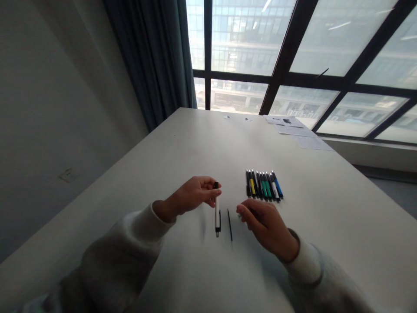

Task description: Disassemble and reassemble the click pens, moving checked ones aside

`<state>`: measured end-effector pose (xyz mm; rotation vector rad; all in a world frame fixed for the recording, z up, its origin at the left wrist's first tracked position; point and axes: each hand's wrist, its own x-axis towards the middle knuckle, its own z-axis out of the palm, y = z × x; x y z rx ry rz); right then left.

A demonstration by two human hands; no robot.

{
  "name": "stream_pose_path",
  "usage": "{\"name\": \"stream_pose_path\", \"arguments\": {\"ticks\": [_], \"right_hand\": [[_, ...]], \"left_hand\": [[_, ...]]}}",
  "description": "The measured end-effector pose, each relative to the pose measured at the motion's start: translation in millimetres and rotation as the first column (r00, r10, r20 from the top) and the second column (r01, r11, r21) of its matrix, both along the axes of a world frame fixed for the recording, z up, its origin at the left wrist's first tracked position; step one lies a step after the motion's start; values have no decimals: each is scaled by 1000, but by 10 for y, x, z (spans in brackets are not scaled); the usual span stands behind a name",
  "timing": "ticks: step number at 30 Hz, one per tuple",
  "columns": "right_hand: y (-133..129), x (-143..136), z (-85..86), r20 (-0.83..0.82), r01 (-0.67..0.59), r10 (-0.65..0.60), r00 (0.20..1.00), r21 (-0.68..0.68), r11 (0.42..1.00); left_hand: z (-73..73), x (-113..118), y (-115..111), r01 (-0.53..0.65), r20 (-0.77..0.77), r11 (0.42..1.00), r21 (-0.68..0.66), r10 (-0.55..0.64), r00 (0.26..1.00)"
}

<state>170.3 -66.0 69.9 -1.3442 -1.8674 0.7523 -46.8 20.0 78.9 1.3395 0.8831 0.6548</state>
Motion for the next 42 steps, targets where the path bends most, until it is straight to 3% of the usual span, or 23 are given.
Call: {"name": "stream_pose_path", "arguments": {"ticks": [5,10,15,19,23,25,30,37,42], "right_hand": [[40,297,-453,68,155,-155,986,1,988],[90,373,-606,167,120,-129,977,67,991],[158,387,-645,223,104,-119,968,78,992],[161,384,-675,279,59,-81,957,89,994],[159,366,-677,305,27,-55,951,95,995],[163,363,-674,316,18,-49,948,99,995],[169,369,-670,325,2,-38,945,111,994],[169,368,-673,327,0,-35,944,106,994],[168,369,-681,312,6,-39,949,107,994]], "left_hand": [[-428,-108,16,95,-122,994,-47,-100,987],[-598,-88,-12,147,-186,989,8,-143,972],[-651,-58,-76,126,-256,990,62,-106,961],[-641,-44,-189,104,-377,971,215,-16,926],[-638,-31,-273,174,-528,857,485,128,840],[-665,-33,-283,225,-561,811,540,147,815],[-749,-54,-253,274,-604,794,543,141,785],[-755,-33,-243,276,-651,806,524,169,740],[-747,-60,-201,170,-533,792,587,219,817]]}}
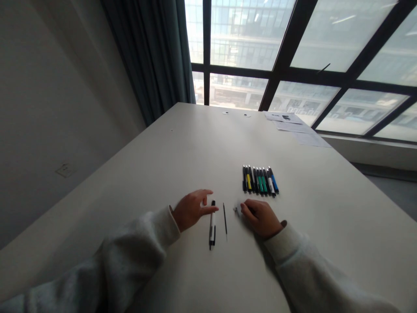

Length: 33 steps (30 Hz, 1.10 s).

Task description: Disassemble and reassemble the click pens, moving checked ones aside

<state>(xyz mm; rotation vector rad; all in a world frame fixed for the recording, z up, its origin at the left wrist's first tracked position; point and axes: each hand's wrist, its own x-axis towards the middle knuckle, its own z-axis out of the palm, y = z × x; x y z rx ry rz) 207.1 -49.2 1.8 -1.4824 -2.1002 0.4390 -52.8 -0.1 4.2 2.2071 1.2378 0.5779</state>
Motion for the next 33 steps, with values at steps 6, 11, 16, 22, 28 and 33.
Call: {"name": "stream_pose_path", "arguments": {"ticks": [6,11,16,22,28,33], "right_hand": [[-4,12,-16,-33,25,-23,999,34,999],[-7,12,-31,-41,32,-30,999,56,998],[9,26,-26,-38,25,-22,999,73,997],[-220,-183,126,19,-18,15,1000,165,986],[-515,-574,126,127,-28,23,992,39,999],[-464,-635,95,243,104,-73,967,-117,988]], "left_hand": [[-6,-69,172,-187,237,981,-50,194,952],[-109,-81,237,-228,298,971,-70,239,924],[-148,-82,254,-212,287,975,-67,222,932],[33,-35,53,-125,159,990,64,114,981],[145,172,-286,30,-331,980,198,38,943],[165,258,-350,-25,-389,990,141,79,918]]}}
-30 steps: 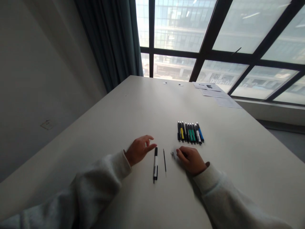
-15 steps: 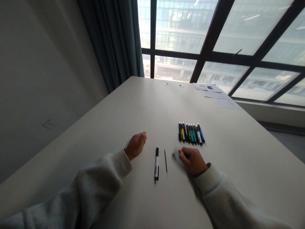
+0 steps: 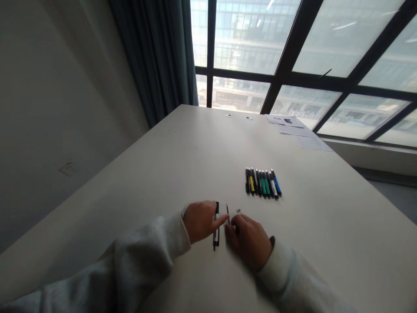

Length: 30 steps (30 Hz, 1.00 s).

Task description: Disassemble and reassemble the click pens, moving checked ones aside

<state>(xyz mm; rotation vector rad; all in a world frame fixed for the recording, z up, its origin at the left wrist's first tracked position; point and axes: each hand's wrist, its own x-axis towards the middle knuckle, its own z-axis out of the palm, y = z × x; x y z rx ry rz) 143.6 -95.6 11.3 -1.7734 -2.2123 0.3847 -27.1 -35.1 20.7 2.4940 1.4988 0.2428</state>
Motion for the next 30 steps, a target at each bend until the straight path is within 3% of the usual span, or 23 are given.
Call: {"name": "stream_pose_path", "arguments": {"ticks": [6,10,13,15,17,18,19,21,23,25,27,30], "right_hand": [[96,-58,177,87,61,-46,995,-185,981],[158,-148,233,145,70,-25,989,-311,948],[207,-218,250,149,57,-4,989,-354,934],[252,-214,325,144,30,22,989,-345,938],[321,-135,502,65,-18,39,997,-296,955],[362,-68,631,-75,-43,26,997,-230,972],[405,9,781,-258,-49,-6,966,-205,977],[476,168,1102,-629,9,-127,767,-187,982],[502,281,1372,-845,162,-141,516,-65,985],[478,322,1527,-934,295,-59,352,51,954],[423,303,1569,-954,269,52,294,135,954],[348,246,1531,-945,168,183,272,233,958]], "left_hand": [[55,-60,111,17,82,999,-43,-14,997],[284,-162,312,25,222,1000,12,-27,975],[562,-196,459,18,589,999,43,-40,807],[761,-188,520,39,740,998,40,-55,670],[944,-163,542,73,826,997,40,-74,559],[1023,-146,535,91,856,995,37,-78,511],[1091,-128,516,109,878,994,32,-80,472],[1189,-90,442,156,891,988,19,-87,445],[1233,-53,334,225,860,974,16,-128,494],[1234,-17,221,314,785,949,34,-220,579],[1215,16,135,398,744,916,46,-297,599],[1184,50,81,433,731,898,79,-348,587]]}}
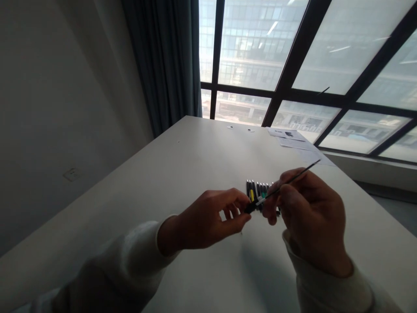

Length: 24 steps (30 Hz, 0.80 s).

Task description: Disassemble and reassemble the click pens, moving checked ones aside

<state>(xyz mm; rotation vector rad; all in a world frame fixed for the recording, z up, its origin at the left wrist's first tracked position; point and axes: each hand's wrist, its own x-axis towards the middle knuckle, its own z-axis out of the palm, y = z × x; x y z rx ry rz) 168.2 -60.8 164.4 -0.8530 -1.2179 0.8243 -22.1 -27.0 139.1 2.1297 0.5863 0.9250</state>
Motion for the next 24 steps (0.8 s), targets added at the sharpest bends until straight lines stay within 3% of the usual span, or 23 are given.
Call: {"name": "stream_pose_path", "arguments": {"ticks": [9,16,21,24], "right_hand": [[13,59,23,32,59,-62,998,87,994],[9,112,5,357,-34,60,932,-79,996],[57,226,46,377,-104,175,909,-201,974],[186,313,-53,479,-83,231,847,-311,947]], "left_hand": [[-24,-8,41,6,-9,1000,29,-6,1000],[-24,16,81,-17,-1,1000,10,17,1000],[-89,17,157,-41,29,997,-66,43,999],[-150,14,203,-82,46,991,-105,88,995]]}}
